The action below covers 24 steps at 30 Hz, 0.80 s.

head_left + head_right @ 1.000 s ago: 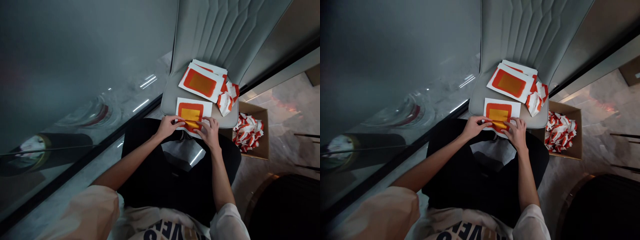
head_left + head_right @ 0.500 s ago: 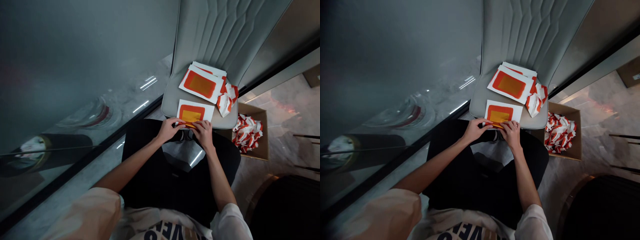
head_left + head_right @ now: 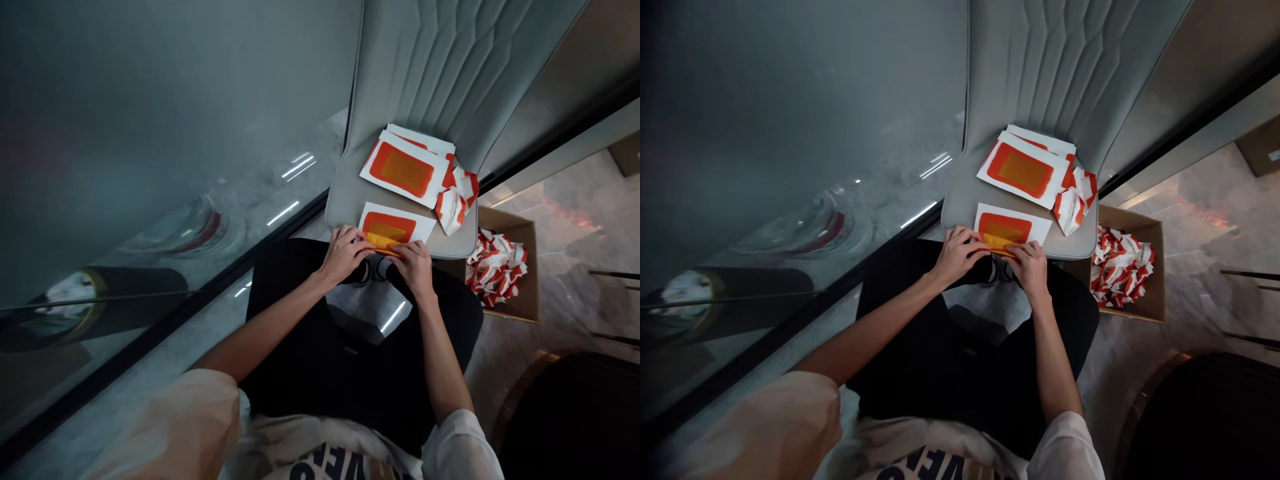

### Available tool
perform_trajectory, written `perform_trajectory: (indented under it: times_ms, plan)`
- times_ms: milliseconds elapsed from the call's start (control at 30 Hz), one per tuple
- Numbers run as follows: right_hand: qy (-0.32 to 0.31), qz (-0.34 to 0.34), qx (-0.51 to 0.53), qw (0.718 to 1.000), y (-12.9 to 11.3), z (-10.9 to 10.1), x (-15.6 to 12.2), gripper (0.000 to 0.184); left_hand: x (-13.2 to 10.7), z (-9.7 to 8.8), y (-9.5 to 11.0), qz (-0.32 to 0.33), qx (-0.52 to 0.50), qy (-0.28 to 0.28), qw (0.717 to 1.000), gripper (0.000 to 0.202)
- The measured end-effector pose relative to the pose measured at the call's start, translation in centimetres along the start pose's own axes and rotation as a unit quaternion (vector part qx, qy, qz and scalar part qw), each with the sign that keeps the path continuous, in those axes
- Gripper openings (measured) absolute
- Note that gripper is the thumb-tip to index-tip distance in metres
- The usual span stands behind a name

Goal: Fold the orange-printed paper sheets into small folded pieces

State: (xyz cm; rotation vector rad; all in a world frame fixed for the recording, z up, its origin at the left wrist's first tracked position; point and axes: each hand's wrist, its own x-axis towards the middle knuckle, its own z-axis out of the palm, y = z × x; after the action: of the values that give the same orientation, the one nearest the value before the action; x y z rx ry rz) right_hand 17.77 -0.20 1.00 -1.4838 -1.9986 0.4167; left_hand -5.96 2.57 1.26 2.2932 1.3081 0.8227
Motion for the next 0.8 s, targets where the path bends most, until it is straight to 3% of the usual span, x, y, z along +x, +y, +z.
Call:
perform_trajectory:
  times_ms: [333, 800]
  plan:
    - [0.006, 0.018, -0.03, 0.999, 0.5, -0.6, -0.7, 0.008, 0.4, 0.5, 0.2, 0.043, -0.012, -0.027, 0.999, 0.018]
    - [0.026, 0.018, 0.051, 0.998, 0.2, -1.2, -1.1, 0.014, 0.9, 0.2, -0.4, 0.051, -0.019, -0.079, 0.995, 0.018]
